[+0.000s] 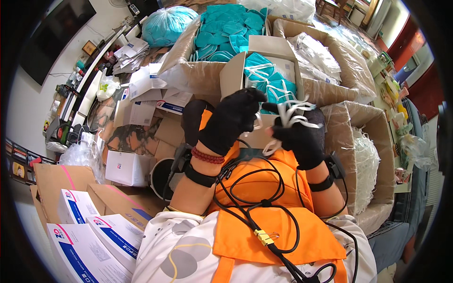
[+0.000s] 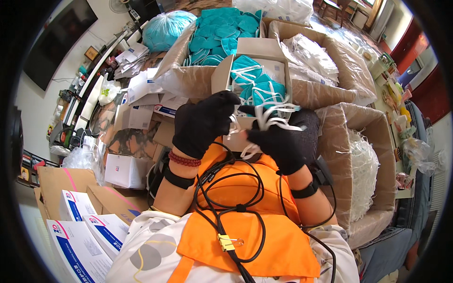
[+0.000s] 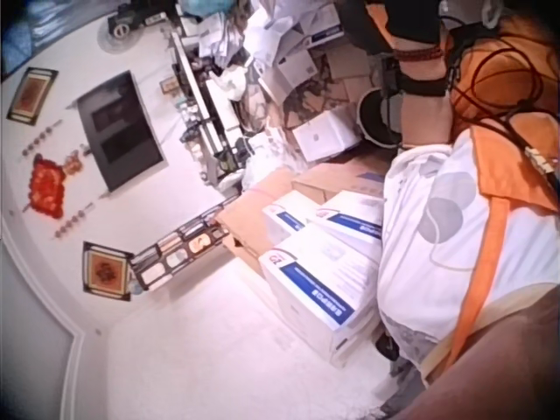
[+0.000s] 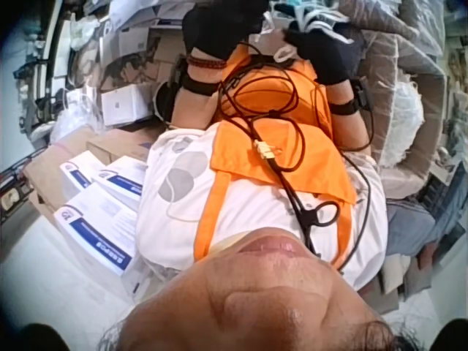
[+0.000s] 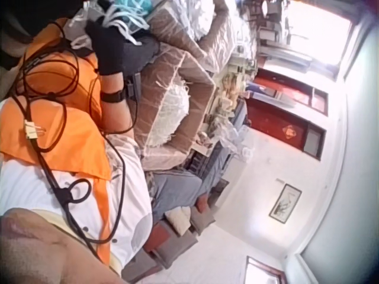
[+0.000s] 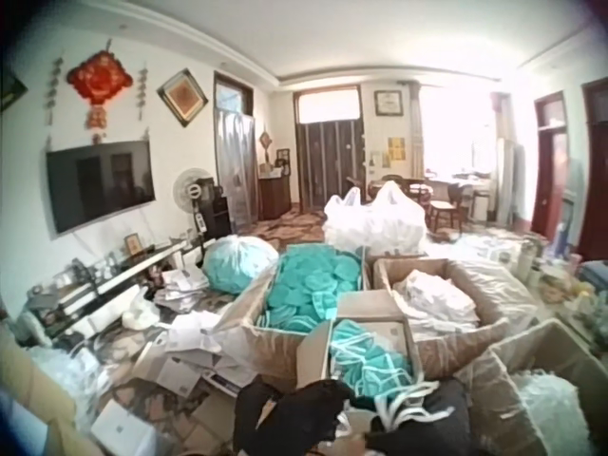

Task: Sorting and organizing face masks from a shipping box into individual smaller boxes.

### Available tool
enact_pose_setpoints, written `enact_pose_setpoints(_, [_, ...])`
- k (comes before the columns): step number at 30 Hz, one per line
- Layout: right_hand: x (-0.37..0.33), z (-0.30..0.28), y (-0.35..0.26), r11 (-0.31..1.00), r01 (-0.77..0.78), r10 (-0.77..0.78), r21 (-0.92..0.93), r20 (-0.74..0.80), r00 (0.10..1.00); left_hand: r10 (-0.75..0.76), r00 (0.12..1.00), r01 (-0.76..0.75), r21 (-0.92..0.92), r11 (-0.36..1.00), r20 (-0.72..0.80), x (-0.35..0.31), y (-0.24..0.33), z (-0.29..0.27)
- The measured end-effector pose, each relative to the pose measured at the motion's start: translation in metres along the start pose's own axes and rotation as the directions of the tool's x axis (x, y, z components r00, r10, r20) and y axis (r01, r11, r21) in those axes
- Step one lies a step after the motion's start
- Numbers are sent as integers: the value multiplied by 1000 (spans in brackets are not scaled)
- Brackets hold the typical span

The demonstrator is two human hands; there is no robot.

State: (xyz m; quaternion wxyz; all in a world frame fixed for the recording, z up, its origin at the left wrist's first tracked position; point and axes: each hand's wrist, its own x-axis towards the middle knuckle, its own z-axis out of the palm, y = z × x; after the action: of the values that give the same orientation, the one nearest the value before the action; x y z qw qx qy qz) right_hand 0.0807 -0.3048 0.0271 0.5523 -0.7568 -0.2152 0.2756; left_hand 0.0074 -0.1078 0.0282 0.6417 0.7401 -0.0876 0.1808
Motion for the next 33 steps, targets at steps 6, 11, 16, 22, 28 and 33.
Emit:
enact_pose_setpoints(6, [4, 12, -1, 985, 15, -49, 174, 193, 980, -177, 981, 144, -316, 938, -79, 11, 8, -2])
enact_pose_setpoints(11, [2, -16, -5, 807, -70, -45, 587, 179, 983, -369, 926, 294, -474, 830, -73, 17, -3, -5])
enact_pose_setpoints(16, [9, -21, 1, 769, -14, 33, 639, -19, 999, -221, 939, 278, -203, 939, 262, 7, -16, 22])
enact_pose_setpoints(22, [-1, -28, 3, 982, 104, -88, 157, -108, 990, -365, 849, 494, -330, 804, 381, 5, -15, 30])
enact_pose_setpoints(28, [-3, -27, 4, 910, 370, -396, -185, -130, 909, -389, 862, 501, -426, 753, 326, 2, -9, 41])
enact_pose_setpoints(33, [-3, -28, 1, 871, 434, -471, -230, -136, 872, -435, 830, 552, -403, 730, 350, 1, -19, 42])
